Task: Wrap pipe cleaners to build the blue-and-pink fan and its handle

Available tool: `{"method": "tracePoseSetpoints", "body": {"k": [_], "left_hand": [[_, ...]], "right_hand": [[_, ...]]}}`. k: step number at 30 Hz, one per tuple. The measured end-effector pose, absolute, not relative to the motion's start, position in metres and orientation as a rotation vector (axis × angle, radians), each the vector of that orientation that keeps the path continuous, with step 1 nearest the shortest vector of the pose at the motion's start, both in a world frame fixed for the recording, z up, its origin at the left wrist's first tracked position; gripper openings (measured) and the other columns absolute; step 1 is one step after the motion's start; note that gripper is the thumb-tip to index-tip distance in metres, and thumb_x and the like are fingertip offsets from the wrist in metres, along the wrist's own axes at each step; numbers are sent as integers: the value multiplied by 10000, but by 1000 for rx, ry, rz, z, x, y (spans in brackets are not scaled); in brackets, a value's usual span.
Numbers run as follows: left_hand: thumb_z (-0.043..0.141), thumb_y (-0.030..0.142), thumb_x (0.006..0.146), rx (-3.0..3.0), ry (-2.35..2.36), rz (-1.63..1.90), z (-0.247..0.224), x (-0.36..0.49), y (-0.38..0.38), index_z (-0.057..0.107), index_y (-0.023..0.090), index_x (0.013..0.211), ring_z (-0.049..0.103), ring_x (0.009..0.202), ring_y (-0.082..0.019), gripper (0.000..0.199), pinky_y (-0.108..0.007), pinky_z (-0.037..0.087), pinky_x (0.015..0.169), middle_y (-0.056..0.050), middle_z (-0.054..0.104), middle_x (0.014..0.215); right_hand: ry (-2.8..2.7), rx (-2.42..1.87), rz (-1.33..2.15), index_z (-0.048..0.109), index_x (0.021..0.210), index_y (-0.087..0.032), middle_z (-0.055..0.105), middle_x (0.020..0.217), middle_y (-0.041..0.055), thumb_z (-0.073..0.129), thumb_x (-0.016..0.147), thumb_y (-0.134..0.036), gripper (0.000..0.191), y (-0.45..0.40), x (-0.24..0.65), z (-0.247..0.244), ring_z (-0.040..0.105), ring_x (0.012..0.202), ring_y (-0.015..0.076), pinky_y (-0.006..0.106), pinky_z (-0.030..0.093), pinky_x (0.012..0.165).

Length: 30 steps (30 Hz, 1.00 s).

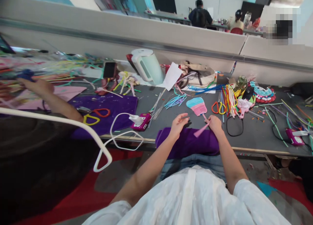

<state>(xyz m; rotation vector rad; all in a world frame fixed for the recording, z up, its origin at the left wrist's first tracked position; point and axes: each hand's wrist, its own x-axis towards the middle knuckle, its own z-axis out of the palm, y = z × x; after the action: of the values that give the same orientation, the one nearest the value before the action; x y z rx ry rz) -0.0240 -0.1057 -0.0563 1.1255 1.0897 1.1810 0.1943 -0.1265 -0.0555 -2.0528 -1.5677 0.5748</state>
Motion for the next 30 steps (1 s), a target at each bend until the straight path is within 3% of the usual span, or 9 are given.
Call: {"method": "tracePoseSetpoints", "body": {"k": [3,6,9,12,19,25,30], "left_hand": [[731,304,687,1033,1058,1096,-58,-17,-104,653,153,984,656,898,-197,342,-288,519,725,-105,669,1045],[766,289,675,883,978,926,-59,-10,-101,650,134,983,675,830,-188,364,-295,533,699,-117,683,977],[797,287,661,725,837,756,-57,4,-97,647,125,1000,686,798,-199,404,-332,550,703,-136,696,942],[818,266,638,629,776,796,-57,24,-90,667,136,977,674,743,-163,394,-299,546,686,-104,703,891],[869,202,512,566,782,974,-59,55,-72,685,118,868,606,605,-98,409,-232,489,622,-18,663,707],[849,226,545,696,712,1002,-38,39,-46,668,136,996,631,666,-113,494,-250,507,647,-21,659,797],[821,252,581,772,654,1124,-17,23,-11,659,162,1013,628,708,-121,470,-289,537,675,-17,641,859]], "right_hand": [[-1614,-2076,564,649,715,-193,688,813,69,632,750,-269,85,-120,192,-55,615,793,178,251,395,682],[-1581,-2016,625,640,700,-187,656,672,27,591,762,-303,140,-115,194,-48,588,649,148,232,390,601],[-1379,-1773,831,585,642,-188,540,496,-35,581,742,-367,205,-114,195,-39,458,455,104,221,331,471],[-1193,-1570,967,542,588,-197,464,429,-63,626,687,-400,241,-118,190,-33,366,388,82,222,280,410],[-1195,-1517,1103,655,717,-193,593,522,-12,668,689,-434,243,-127,186,-21,468,423,98,203,313,370],[-931,-1238,1097,678,980,-157,709,827,67,709,694,-372,359,-115,200,6,644,655,140,194,452,436],[-834,-1084,1030,686,1004,-172,681,711,19,676,748,-430,363,-86,199,21,518,494,60,154,350,366]]}}
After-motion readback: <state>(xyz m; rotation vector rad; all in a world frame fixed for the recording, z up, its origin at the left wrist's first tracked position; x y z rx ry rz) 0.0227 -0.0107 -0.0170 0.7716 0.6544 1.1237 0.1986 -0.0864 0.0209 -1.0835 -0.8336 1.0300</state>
